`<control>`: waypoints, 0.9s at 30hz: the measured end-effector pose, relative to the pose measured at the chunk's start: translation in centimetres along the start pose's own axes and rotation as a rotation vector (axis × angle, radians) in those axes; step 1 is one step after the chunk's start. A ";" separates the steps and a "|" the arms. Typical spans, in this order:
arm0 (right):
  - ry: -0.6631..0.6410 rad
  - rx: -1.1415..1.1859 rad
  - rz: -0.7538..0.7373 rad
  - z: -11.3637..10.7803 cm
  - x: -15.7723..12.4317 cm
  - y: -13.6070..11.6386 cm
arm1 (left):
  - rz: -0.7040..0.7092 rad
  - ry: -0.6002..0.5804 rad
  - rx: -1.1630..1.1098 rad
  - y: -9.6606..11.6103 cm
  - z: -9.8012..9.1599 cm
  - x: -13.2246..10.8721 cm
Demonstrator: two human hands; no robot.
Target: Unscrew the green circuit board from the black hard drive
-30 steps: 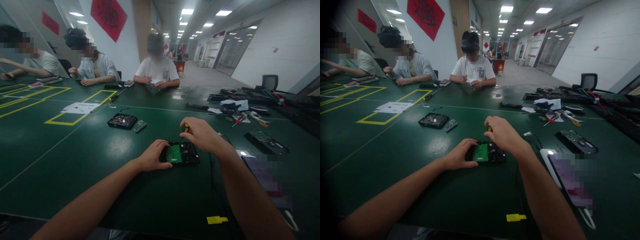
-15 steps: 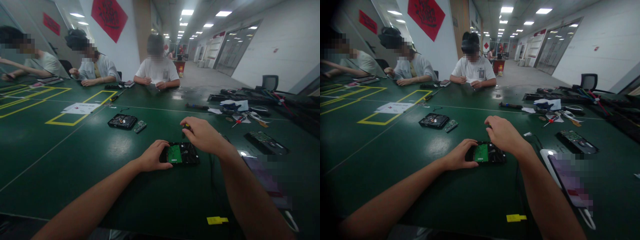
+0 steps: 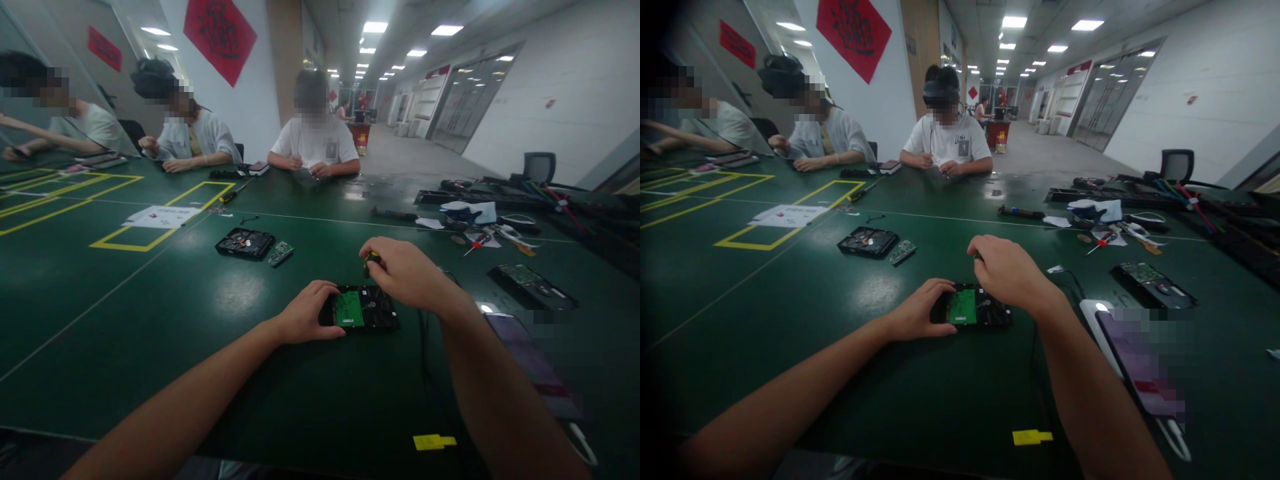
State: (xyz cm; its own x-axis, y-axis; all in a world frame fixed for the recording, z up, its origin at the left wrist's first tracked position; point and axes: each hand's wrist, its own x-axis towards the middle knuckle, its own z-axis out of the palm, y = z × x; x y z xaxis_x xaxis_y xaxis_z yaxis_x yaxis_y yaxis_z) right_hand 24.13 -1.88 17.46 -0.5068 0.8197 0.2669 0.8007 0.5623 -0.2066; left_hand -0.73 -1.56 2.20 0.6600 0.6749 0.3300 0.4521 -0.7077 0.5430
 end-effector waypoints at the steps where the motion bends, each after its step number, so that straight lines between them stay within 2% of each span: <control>1: 0.004 0.004 0.008 0.0 0.0 0.0 | 0.002 0.000 0.000 0.0 0.0 0.0; 7: 0.047 -0.011 0.065 0.1 0.2 0.1 | 0.005 -0.010 0.011 -0.3 0.2 0.0; 16: 0.105 0.016 -0.032 0.1 0.4 0.4 | -0.005 -0.013 0.012 -0.4 0.2 -0.1; 22: 0.081 0.079 -0.083 -0.5 0.0 0.3 | -0.010 -0.004 -0.001 -0.2 0.1 0.0; 27: 0.050 0.090 -0.006 -1.0 -0.3 0.0 | -0.014 -0.007 -0.017 -0.1 0.0 0.1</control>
State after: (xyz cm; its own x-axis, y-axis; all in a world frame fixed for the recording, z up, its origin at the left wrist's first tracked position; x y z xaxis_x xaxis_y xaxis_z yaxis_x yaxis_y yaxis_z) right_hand 24.54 -2.24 18.30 -0.4926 0.8114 0.3147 0.7650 0.5761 -0.2878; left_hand -0.69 -1.47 2.15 0.6582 0.6828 0.3171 0.4509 -0.6948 0.5603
